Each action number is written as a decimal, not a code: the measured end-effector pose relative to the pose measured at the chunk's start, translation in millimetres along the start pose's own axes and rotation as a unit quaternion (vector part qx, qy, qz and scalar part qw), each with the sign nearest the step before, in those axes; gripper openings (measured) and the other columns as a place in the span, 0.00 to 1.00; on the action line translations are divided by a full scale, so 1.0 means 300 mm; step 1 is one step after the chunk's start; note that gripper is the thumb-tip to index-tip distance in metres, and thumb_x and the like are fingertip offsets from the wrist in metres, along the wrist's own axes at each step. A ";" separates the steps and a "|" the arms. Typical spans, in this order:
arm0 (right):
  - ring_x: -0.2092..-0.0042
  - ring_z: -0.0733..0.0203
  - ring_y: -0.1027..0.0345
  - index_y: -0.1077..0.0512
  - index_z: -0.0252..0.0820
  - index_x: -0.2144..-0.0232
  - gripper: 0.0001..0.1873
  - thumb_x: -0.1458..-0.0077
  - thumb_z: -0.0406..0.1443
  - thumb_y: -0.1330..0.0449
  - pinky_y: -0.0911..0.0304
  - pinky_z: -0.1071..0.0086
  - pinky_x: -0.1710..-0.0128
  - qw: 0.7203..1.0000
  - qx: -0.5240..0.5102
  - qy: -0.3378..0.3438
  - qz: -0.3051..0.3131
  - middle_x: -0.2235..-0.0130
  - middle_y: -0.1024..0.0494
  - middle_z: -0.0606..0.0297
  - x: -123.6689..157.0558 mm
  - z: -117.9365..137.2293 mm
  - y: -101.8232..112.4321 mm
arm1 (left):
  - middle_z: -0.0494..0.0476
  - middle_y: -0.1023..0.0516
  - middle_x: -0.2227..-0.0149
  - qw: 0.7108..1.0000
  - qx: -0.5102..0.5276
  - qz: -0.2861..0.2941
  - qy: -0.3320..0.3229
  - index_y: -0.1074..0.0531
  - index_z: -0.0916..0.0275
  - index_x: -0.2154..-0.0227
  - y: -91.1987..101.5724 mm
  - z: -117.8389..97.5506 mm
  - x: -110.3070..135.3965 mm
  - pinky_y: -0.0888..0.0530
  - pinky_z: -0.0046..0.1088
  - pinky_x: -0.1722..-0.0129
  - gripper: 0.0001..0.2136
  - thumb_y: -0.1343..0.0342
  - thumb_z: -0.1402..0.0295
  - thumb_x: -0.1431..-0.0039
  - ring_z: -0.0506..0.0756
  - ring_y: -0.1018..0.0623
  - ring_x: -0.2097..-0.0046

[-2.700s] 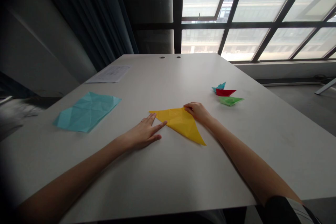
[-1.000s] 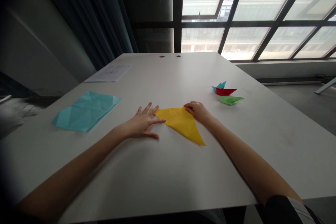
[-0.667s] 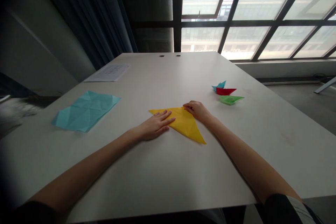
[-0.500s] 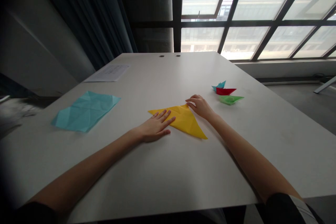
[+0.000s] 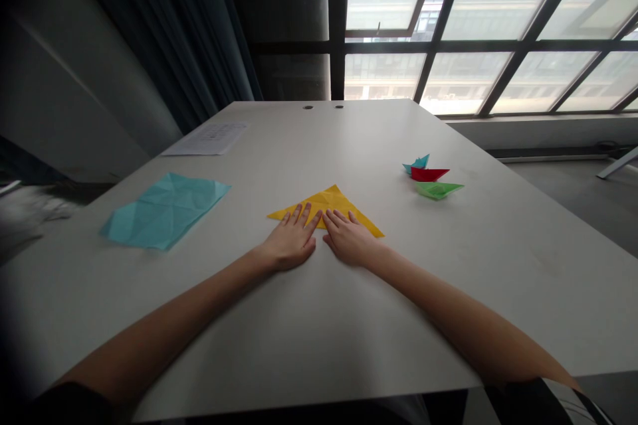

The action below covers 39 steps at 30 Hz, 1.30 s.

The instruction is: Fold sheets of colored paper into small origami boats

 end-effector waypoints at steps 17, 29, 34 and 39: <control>0.37 0.51 0.67 0.63 0.44 0.39 0.36 0.44 0.54 0.63 0.64 0.50 0.41 0.995 -0.041 0.026 0.088 0.37 0.59 0.60 0.119 -0.078 -0.043 | 0.62 0.62 0.37 1.000 -0.014 0.011 0.014 0.59 0.65 0.39 -0.006 0.007 0.004 0.54 0.44 0.42 0.29 0.64 0.61 0.43 0.64 0.59 0.37; 0.37 0.51 0.67 0.70 0.48 0.39 0.35 0.43 0.52 0.63 0.69 0.46 0.41 0.994 -0.030 -0.020 0.103 0.37 0.62 0.63 0.265 -0.160 -0.024 | 0.66 0.62 0.37 0.990 -0.014 0.063 0.125 0.60 0.75 0.40 0.005 0.170 0.063 0.52 0.42 0.41 0.29 0.68 0.62 0.42 0.59 0.57 0.37; 0.37 0.51 0.65 0.68 0.47 0.39 0.34 0.43 0.51 0.63 0.68 0.44 0.42 0.995 -0.025 -0.030 0.094 0.37 0.60 0.63 0.262 -0.156 -0.012 | 0.64 0.60 0.37 0.982 -0.034 0.088 0.165 0.57 0.73 0.40 0.028 0.184 0.086 0.48 0.48 0.44 0.29 0.68 0.62 0.42 0.61 0.55 0.37; 0.38 0.46 0.62 0.49 0.49 0.42 0.29 0.43 0.51 0.61 0.65 0.41 0.44 0.998 0.009 -0.055 0.043 0.40 0.45 0.63 0.247 -0.217 0.040 | 0.59 0.55 0.37 0.989 -0.064 0.041 0.128 0.38 0.63 0.48 0.107 0.138 0.101 0.40 0.53 0.51 0.23 0.63 0.59 0.42 0.68 0.49 0.40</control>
Point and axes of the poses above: each hand's wrist, its own x-axis away from the middle knuckle, its own y-axis out of the back of the hand, z = x × y, the point moved 9 cm from there along -x, towards the middle knuckle
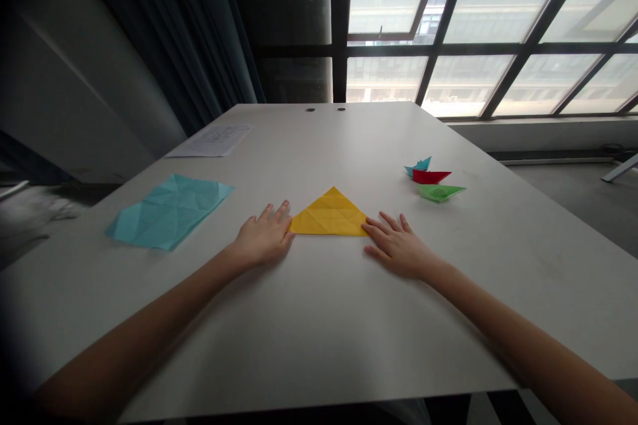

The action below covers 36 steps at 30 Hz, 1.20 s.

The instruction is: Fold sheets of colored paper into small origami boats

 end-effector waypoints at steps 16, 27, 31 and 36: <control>0.37 0.55 0.63 0.57 0.32 0.40 0.32 0.41 0.45 0.66 0.61 0.53 0.41 0.999 -0.037 -0.029 0.024 0.38 0.56 0.56 -0.251 0.065 -0.043 | 0.58 0.59 0.37 0.979 0.062 -0.030 -0.193 0.57 0.64 0.40 -0.038 -0.237 -0.229 0.51 0.49 0.43 0.25 0.72 0.60 0.39 0.56 0.56 0.37; 0.37 0.54 0.66 0.60 0.35 0.39 0.36 0.43 0.51 0.67 0.64 0.52 0.41 0.998 -0.024 -0.049 0.004 0.37 0.58 0.55 -0.218 -0.003 -0.051 | 0.56 0.61 0.37 0.982 0.083 -0.012 -0.170 0.60 0.59 0.39 -0.065 -0.130 -0.166 0.55 0.49 0.43 0.29 0.71 0.51 0.41 0.58 0.56 0.37; 0.38 0.51 0.62 0.60 0.31 0.39 0.40 0.45 0.53 0.63 0.61 0.53 0.41 0.995 -0.028 -0.088 -0.028 0.38 0.55 0.49 -0.219 -0.029 -0.037 | 0.59 0.57 0.37 0.985 0.088 -0.036 -0.144 0.60 0.63 0.40 -0.055 -0.100 -0.149 0.53 0.46 0.42 0.29 0.70 0.53 0.40 0.57 0.55 0.37; 0.42 0.49 0.50 0.58 0.35 0.40 0.40 0.47 0.52 0.54 0.57 0.52 0.44 0.991 -0.052 -0.083 -0.088 0.43 0.41 0.49 -0.214 -0.034 0.024 | 0.61 0.54 0.38 0.982 0.129 -0.064 -0.123 0.61 0.66 0.40 -0.044 -0.086 -0.150 0.51 0.43 0.42 0.29 0.70 0.54 0.40 0.56 0.52 0.38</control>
Point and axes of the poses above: each hand's wrist, its own x-axis away from the middle knuckle, its own y-axis out of the back of the hand, z = x × y, the point moved 9 cm from there along -x, towards the middle knuckle
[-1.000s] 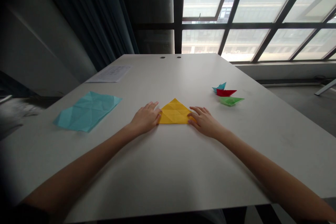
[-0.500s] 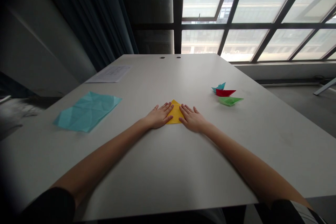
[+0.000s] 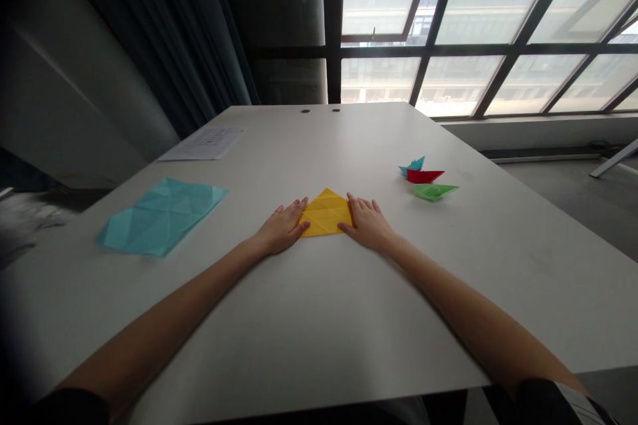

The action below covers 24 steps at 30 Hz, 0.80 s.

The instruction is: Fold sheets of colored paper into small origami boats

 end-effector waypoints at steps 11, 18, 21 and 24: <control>0.62 0.57 0.37 0.31 0.42 0.59 0.13 0.47 0.36 0.48 0.41 0.62 0.58 0.986 -0.108 0.066 -0.110 0.66 0.29 0.60 -0.019 0.052 0.104 | 0.60 0.33 0.47 0.970 0.236 -0.033 -0.035 0.36 0.64 0.50 0.086 0.033 -0.006 0.42 0.31 0.45 0.30 0.76 0.52 0.40 0.55 0.35 0.46; 0.63 0.58 0.37 0.28 0.45 0.63 0.14 0.42 0.36 0.54 0.42 0.61 0.58 0.955 -0.043 0.158 -0.247 0.65 0.31 0.59 0.053 0.131 0.259 | 0.59 0.30 0.50 0.890 0.454 -0.027 -0.018 0.33 0.62 0.57 0.164 0.078 -0.006 0.38 0.35 0.49 0.33 0.77 0.48 0.43 0.56 0.33 0.48; 0.63 0.60 0.37 0.29 0.46 0.62 0.14 0.41 0.36 0.54 0.43 0.62 0.58 0.947 -0.005 0.218 -0.235 0.65 0.30 0.60 0.087 0.194 0.251 | 0.61 0.25 0.59 0.867 0.498 0.020 -0.016 0.35 0.63 0.55 0.170 0.070 0.000 0.35 0.35 0.53 0.34 0.76 0.45 0.45 0.56 0.28 0.55; 0.63 0.61 0.36 0.30 0.46 0.62 0.13 0.41 0.36 0.53 0.43 0.65 0.60 0.932 0.017 0.310 -0.187 0.63 0.28 0.60 0.125 0.276 0.204 | 0.60 0.25 0.59 0.887 0.450 0.090 -0.049 0.33 0.64 0.55 0.167 0.025 0.023 0.36 0.33 0.52 0.31 0.69 0.45 0.44 0.56 0.28 0.55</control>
Point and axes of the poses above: each hand's wrist, its own x-axis away from the middle knuckle, its own y-axis out of the back of the hand, z = x × y, the point moved 9 cm from there along -x, towards the middle knuckle
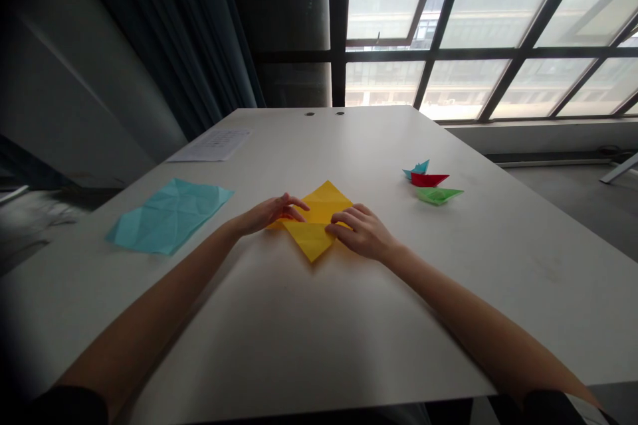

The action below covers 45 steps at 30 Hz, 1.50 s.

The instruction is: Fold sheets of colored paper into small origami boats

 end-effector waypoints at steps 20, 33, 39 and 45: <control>0.51 0.53 0.40 0.32 0.41 0.55 0.20 0.43 0.44 0.55 0.46 0.58 0.50 0.975 -0.040 -0.211 0.063 0.52 0.30 0.57 0.086 -0.196 -0.077 | 0.58 0.53 0.38 0.889 -0.457 -0.006 0.007 0.51 0.53 0.42 -0.102 0.098 0.017 0.52 0.48 0.44 0.27 0.62 0.51 0.43 0.61 0.52 0.38; 0.73 0.61 0.34 0.31 0.40 0.67 0.15 0.51 0.45 0.47 0.38 0.68 0.72 0.877 -0.177 -0.446 -0.029 0.72 0.25 0.63 0.219 -0.391 -0.095 | 0.67 0.43 0.42 0.895 -0.395 -0.195 0.073 0.48 0.65 0.43 0.026 0.108 0.023 0.43 0.40 0.46 0.35 0.51 0.50 0.51 0.63 0.41 0.42; 0.79 0.69 0.40 0.34 0.41 0.70 0.15 0.56 0.45 0.40 0.43 0.74 0.81 0.796 -0.399 -0.426 -0.160 0.77 0.29 0.69 0.234 -0.420 -0.111 | 0.59 0.26 0.65 0.962 -0.083 -0.234 0.117 0.36 0.68 0.53 0.136 0.178 0.024 0.31 0.29 0.69 0.30 0.40 0.58 0.59 0.54 0.26 0.68; 0.76 0.68 0.35 0.32 0.42 0.72 0.14 0.58 0.44 0.37 0.38 0.75 0.79 0.731 -0.469 -0.447 -0.214 0.75 0.27 0.69 0.248 -0.436 -0.106 | 0.56 0.25 0.70 0.984 0.125 -0.087 0.094 0.29 0.66 0.62 0.063 0.143 0.029 0.33 0.23 0.74 0.22 0.39 0.57 0.60 0.52 0.26 0.70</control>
Point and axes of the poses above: each hand's wrist, its own x-axis away from the middle knuckle, its own y-axis out of the back of the hand, z = x × y, the point moved 9 cm from there along -x, towards the middle knuckle
